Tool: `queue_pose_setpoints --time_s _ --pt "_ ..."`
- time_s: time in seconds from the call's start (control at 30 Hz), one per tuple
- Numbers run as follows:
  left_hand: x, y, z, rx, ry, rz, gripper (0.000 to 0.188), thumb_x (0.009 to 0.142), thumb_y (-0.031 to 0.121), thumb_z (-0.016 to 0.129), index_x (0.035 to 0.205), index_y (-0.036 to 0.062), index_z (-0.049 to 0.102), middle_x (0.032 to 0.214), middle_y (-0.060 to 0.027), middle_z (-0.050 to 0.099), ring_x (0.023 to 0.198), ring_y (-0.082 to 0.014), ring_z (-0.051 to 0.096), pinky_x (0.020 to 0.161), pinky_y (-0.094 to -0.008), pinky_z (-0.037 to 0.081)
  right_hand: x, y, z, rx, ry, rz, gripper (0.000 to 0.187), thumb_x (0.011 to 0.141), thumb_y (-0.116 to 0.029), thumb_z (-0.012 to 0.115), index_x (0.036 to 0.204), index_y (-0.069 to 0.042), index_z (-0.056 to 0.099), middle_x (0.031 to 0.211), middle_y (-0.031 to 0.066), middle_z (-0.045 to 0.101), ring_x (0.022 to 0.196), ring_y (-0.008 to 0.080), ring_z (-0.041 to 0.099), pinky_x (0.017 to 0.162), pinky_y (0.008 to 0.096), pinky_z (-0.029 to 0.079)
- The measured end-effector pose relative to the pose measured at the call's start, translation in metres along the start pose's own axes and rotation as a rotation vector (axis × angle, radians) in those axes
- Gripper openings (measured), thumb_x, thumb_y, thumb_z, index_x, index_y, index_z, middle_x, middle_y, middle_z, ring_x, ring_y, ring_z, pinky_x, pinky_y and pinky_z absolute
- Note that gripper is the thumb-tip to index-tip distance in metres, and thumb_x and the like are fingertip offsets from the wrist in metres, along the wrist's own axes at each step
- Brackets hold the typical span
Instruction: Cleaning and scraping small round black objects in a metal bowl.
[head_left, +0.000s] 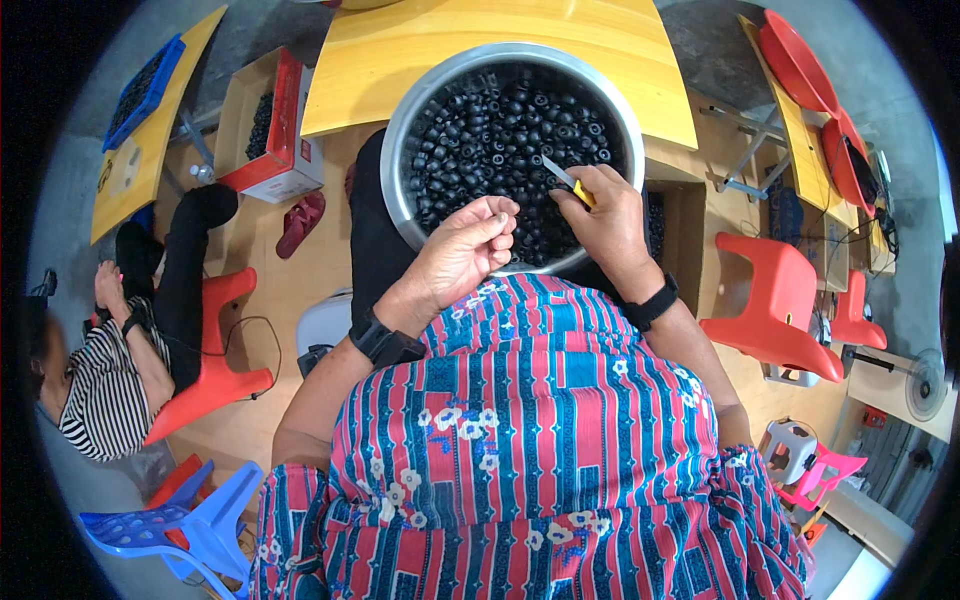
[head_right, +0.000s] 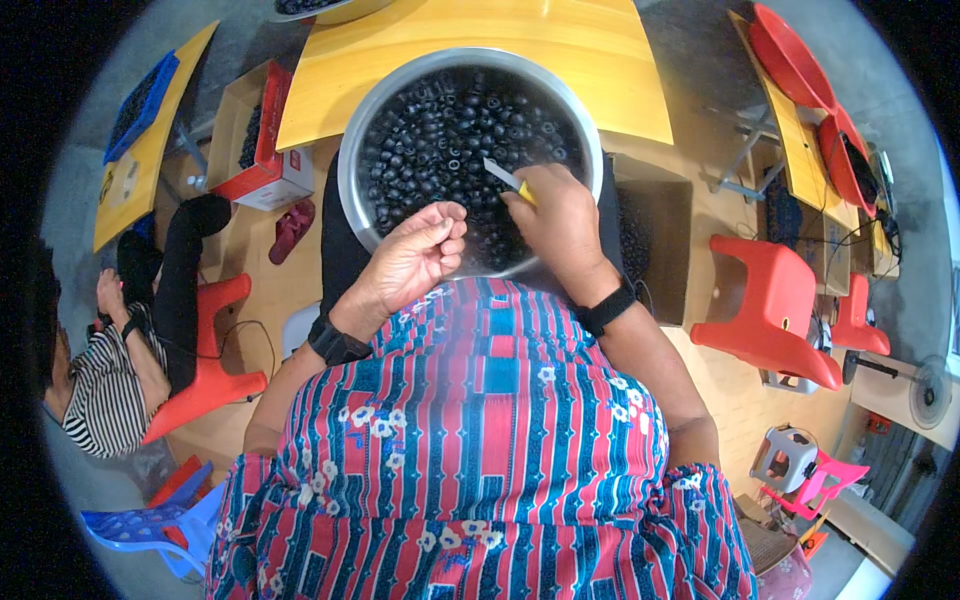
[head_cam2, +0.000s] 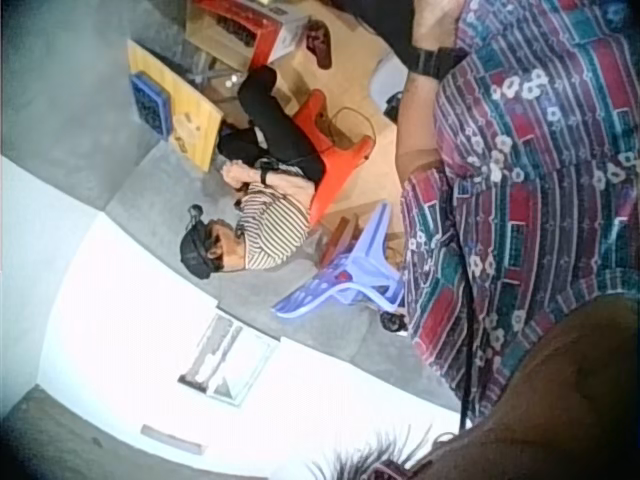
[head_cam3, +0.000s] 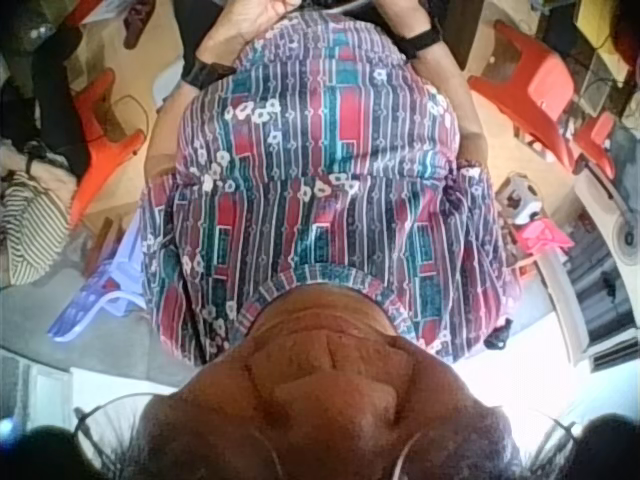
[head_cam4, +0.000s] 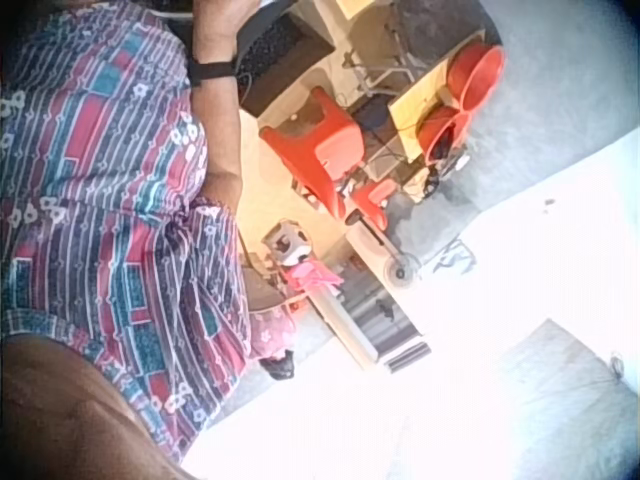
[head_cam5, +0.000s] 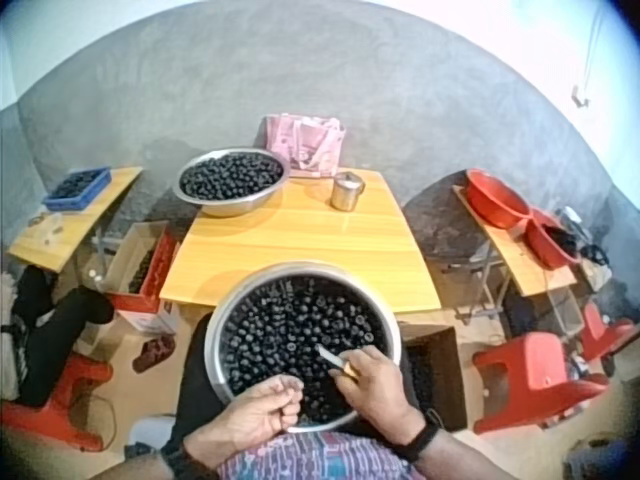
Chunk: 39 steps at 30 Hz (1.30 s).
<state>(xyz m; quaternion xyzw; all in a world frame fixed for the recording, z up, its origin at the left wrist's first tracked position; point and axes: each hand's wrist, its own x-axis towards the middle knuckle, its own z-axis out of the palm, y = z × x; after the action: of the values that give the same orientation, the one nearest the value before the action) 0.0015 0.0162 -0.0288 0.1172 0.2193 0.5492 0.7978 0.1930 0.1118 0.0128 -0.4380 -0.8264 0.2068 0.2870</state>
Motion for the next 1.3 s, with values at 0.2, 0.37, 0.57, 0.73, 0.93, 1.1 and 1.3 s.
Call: queue_pose_setpoints --time_s 0.2,0.37,0.57,0.73,0.93,1.1,1.3 --pt "0.001 -0.001 0.008 0.062 0.067 0.001 0.023 0.099 0.015 0.056 0.119 0.0023 0.055 0.092 -0.0005 0.056 0.074 -0.0052 0.046 0.064 -0.0198 0.041 -0.004 -0.014 -0.001 0.387 -0.1 -0.17 0.023 0.073 -0.007 0.075 0.095 -0.003 0.069 0.086 0.0128 0.066 0.08 0.03 0.065 0.073 0.0353 0.051" --pt "-0.001 0.001 0.013 0.163 0.098 0.007 0.019 0.099 0.014 0.057 0.115 0.0031 0.057 0.089 0.0003 0.056 0.07 -0.0036 0.045 0.061 -0.0189 0.039 -0.004 -0.013 0.004 0.44 -0.156 -0.186 0.023 0.073 -0.005 0.075 0.095 -0.002 0.069 0.085 0.0122 0.065 0.079 0.0274 0.064 0.072 0.033 0.05" --pt "0.0 0.002 0.015 0.252 0.12 0.005 0.013 0.099 0.014 0.057 0.109 0.0048 0.058 0.088 0.0018 0.056 0.066 -0.0029 0.043 0.057 -0.0178 0.037 -0.004 -0.016 0.006 0.461 -0.186 -0.178 0.022 0.073 -0.005 0.076 0.094 -0.003 0.069 0.082 0.0106 0.063 0.078 0.0259 0.063 0.071 0.0323 0.05" --pt "0.001 0.001 0.009 0.169 0.103 0.003 0.013 0.1 0.015 0.057 0.108 0.0057 0.057 0.088 0.0019 0.056 0.066 -0.0025 0.042 0.056 -0.0175 0.036 -0.004 -0.015 0.007 0.494 -0.229 -0.101 0.024 0.074 -0.006 0.077 0.096 -0.004 0.07 0.081 0.0098 0.063 0.077 0.0243 0.063 0.071 0.0319 0.05" --pt "0.002 -0.001 0.003 0.108 0.017 -0.017 0.019 0.101 0.02 0.055 0.113 0.0065 0.057 0.09 0.0009 0.056 0.069 -0.0032 0.042 0.057 -0.0172 0.035 -0.004 -0.009 0.012 0.566 -0.183 -0.117 0.027 0.074 -0.009 0.078 0.099 -0.004 0.071 0.078 0.0096 0.062 0.074 0.0238 0.062 0.069 0.0318 0.049" --pt "0.001 -0.001 0.01 0.169 0.019 0.002 0.024 0.102 0.023 0.054 0.12 0.0064 0.056 0.09 0.0018 0.054 0.069 -0.0038 0.041 0.057 -0.0177 0.034 -0.005 -0.013 0.007 0.446 -0.166 -0.127 0.026 0.075 -0.013 0.079 0.098 -0.004 0.071 0.077 0.0103 0.061 0.072 0.0251 0.061 0.066 0.0329 0.049" --pt "-0.001 -0.003 0.014 0.129 0.004 -0.021 0.031 0.104 0.028 0.049 0.125 0.0065 0.054 0.092 0.0033 0.054 0.07 -0.004 0.039 0.06 -0.019 0.035 -0.006 -0.023 0.002 0.455 -0.184 -0.151 0.028 0.075 -0.012 0.079 0.101 -0.005 0.071 0.078 0.0106 0.061 0.073 0.0254 0.061 0.067 0.0331 0.048"
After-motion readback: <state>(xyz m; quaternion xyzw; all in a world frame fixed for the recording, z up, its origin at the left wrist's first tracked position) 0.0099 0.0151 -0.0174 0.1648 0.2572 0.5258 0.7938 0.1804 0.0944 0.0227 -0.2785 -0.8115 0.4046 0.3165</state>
